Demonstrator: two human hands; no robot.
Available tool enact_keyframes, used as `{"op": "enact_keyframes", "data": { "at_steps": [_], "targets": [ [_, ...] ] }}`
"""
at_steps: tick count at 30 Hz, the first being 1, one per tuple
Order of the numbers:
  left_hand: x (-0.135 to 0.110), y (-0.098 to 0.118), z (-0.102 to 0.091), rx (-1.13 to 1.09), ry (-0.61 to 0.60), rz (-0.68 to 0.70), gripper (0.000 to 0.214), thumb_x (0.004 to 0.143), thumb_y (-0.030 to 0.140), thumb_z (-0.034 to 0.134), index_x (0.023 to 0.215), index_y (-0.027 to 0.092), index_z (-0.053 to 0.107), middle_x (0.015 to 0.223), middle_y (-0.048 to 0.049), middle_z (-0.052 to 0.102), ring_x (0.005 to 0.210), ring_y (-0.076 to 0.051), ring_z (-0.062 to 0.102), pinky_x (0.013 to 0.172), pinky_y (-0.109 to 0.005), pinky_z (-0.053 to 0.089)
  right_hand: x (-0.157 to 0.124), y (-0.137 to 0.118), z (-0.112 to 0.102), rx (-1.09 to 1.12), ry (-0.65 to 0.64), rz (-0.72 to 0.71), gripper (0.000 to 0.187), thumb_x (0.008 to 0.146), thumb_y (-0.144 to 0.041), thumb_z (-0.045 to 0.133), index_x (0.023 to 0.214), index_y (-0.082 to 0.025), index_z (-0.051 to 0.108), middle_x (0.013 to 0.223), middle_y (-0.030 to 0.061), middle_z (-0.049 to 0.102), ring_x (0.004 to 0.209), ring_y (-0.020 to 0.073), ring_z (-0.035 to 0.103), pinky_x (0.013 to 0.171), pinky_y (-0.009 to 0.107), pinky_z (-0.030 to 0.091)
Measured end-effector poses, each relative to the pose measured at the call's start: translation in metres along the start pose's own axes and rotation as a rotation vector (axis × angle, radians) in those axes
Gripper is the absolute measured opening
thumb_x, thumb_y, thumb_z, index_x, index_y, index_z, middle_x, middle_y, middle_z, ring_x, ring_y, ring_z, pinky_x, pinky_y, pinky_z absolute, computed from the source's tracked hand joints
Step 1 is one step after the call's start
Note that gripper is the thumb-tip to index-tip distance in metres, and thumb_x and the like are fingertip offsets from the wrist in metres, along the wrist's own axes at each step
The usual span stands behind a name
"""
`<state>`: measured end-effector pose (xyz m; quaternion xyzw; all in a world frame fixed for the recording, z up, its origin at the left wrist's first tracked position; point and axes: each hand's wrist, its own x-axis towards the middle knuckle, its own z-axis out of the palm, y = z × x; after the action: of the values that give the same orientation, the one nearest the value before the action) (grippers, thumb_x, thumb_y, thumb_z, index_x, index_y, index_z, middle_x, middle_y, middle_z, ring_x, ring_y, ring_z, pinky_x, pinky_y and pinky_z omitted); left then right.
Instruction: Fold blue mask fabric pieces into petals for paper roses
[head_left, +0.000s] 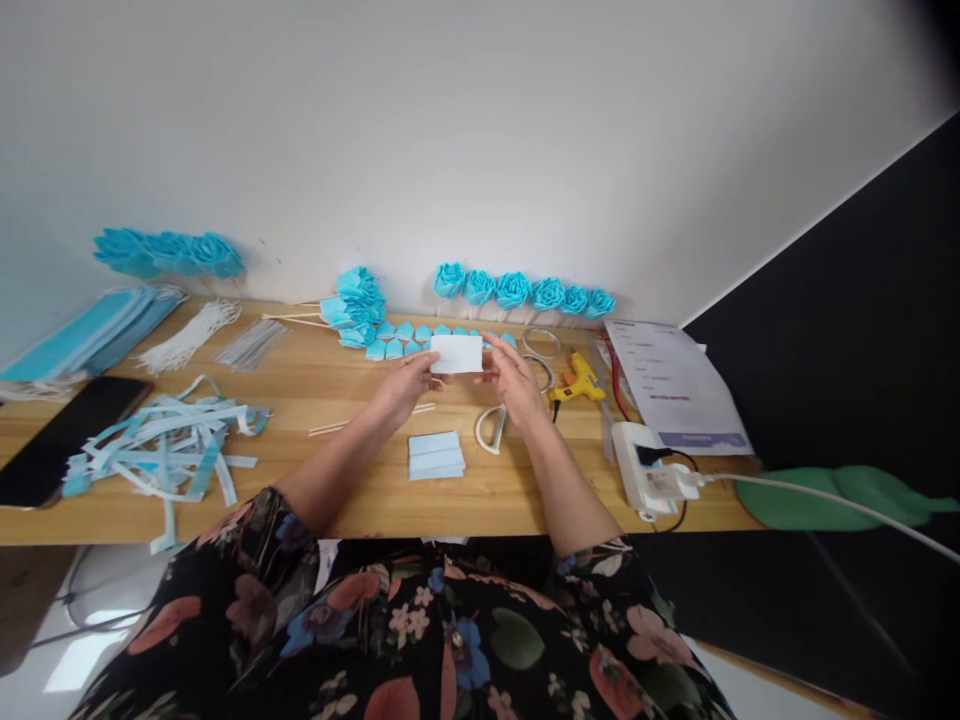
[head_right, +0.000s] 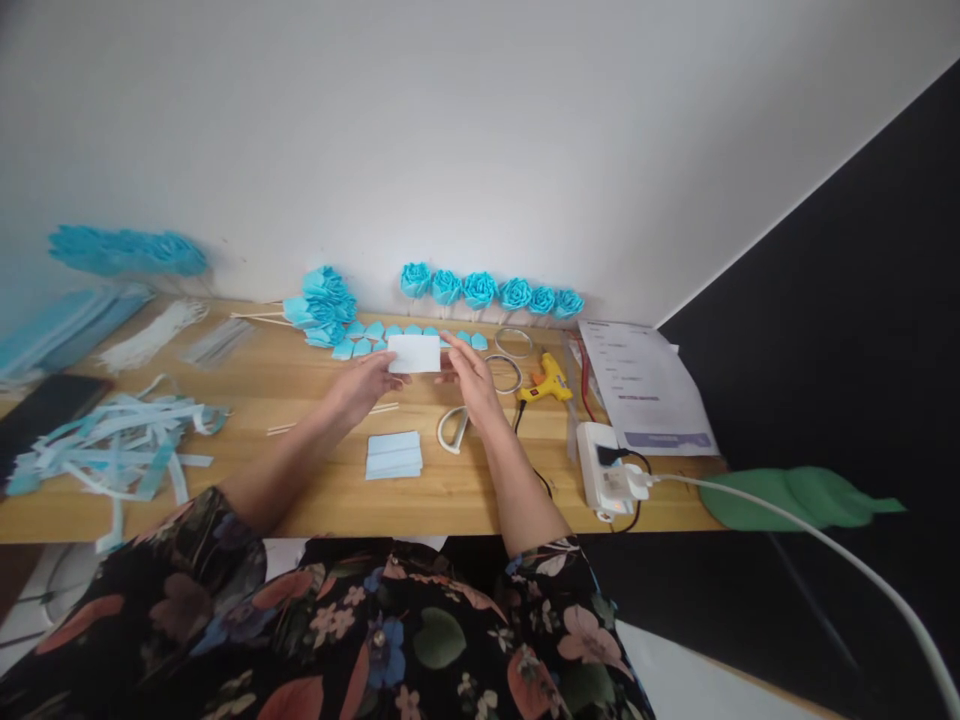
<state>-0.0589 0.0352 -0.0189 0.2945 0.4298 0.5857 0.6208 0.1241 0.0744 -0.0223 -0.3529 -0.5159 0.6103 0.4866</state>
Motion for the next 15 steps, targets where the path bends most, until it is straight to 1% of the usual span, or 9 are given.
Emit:
{"op": "enact_keyframes", "data": {
  "at_steps": [3, 6, 9, 11, 13, 15],
  "targets": [
    [0.002, 0.002, -0.002, -0.058, -0.019, 0.015, 0.029, 0.074, 0.03, 0.072, 0.096, 0.012, 0.063, 0.081, -0.0065, 0.073, 0.062, -0.014, 0.066, 0.061, -0.026, 0.046, -0.001, -0.001, -0.001, -0.036, -0.026, -0.058, 0.043, 0.078, -0.042, 0.072, 0.119, -0.031, 0.068, 0.109, 0.0018, 0.074, 0.102, 0.0207, 0.066, 0.075, 0.03, 0.056],
    [0.002, 0.003, -0.001, -0.088, -0.027, 0.006, 0.028, 0.076, 0.029, 0.071, 0.097, 0.012, 0.062, 0.083, -0.0068, 0.074, 0.062, -0.014, 0.067, 0.06, -0.025, 0.046, 0.0, 0.003, -0.003, -0.134, -0.049, -0.135, 0.037, 0.078, -0.035, 0.072, 0.114, -0.03, 0.07, 0.111, 0.0016, 0.073, 0.105, 0.0203, 0.065, 0.079, 0.03, 0.054],
    [0.0, 0.003, 0.0, -0.085, -0.058, -0.014, 0.028, 0.077, 0.029, 0.072, 0.097, 0.013, 0.062, 0.083, -0.0073, 0.074, 0.062, -0.015, 0.068, 0.06, -0.025, 0.047, 0.001, 0.008, -0.005, -0.263, -0.034, -0.179, 0.025, 0.078, -0.033, 0.072, 0.103, -0.027, 0.074, 0.102, 0.0011, 0.073, 0.091, 0.0169, 0.064, 0.077, 0.028, 0.05],
    [-0.001, 0.002, 0.001, -0.069, -0.104, -0.034, 0.029, 0.077, 0.033, 0.073, 0.095, 0.013, 0.062, 0.081, -0.0082, 0.074, 0.063, -0.016, 0.068, 0.06, -0.026, 0.047, 0.001, 0.009, -0.006, -0.335, -0.021, -0.182, 0.02, 0.077, -0.035, 0.073, 0.095, -0.026, 0.076, 0.094, 0.0002, 0.073, 0.079, 0.0148, 0.062, 0.074, 0.028, 0.048],
    [-0.001, 0.002, 0.0, -0.042, -0.138, -0.042, 0.032, 0.078, 0.039, 0.072, 0.093, 0.013, 0.063, 0.08, -0.009, 0.073, 0.063, -0.016, 0.067, 0.059, -0.026, 0.047, 0.001, 0.009, -0.006, -0.377, -0.025, -0.186, 0.018, 0.077, -0.037, 0.074, 0.089, -0.025, 0.076, 0.087, -0.0003, 0.072, 0.074, 0.0142, 0.06, 0.071, 0.027, 0.047],
    [-0.001, 0.002, -0.001, 0.002, -0.118, -0.009, 0.037, 0.077, 0.046, 0.073, 0.091, 0.012, 0.065, 0.079, -0.0089, 0.072, 0.062, -0.015, 0.064, 0.056, -0.025, 0.046, 0.001, 0.008, -0.005, -0.405, -0.042, -0.189, 0.017, 0.077, -0.038, 0.075, 0.087, -0.024, 0.077, 0.083, -0.0005, 0.071, 0.072, 0.0141, 0.059, 0.069, 0.027, 0.046]
  ]
}}
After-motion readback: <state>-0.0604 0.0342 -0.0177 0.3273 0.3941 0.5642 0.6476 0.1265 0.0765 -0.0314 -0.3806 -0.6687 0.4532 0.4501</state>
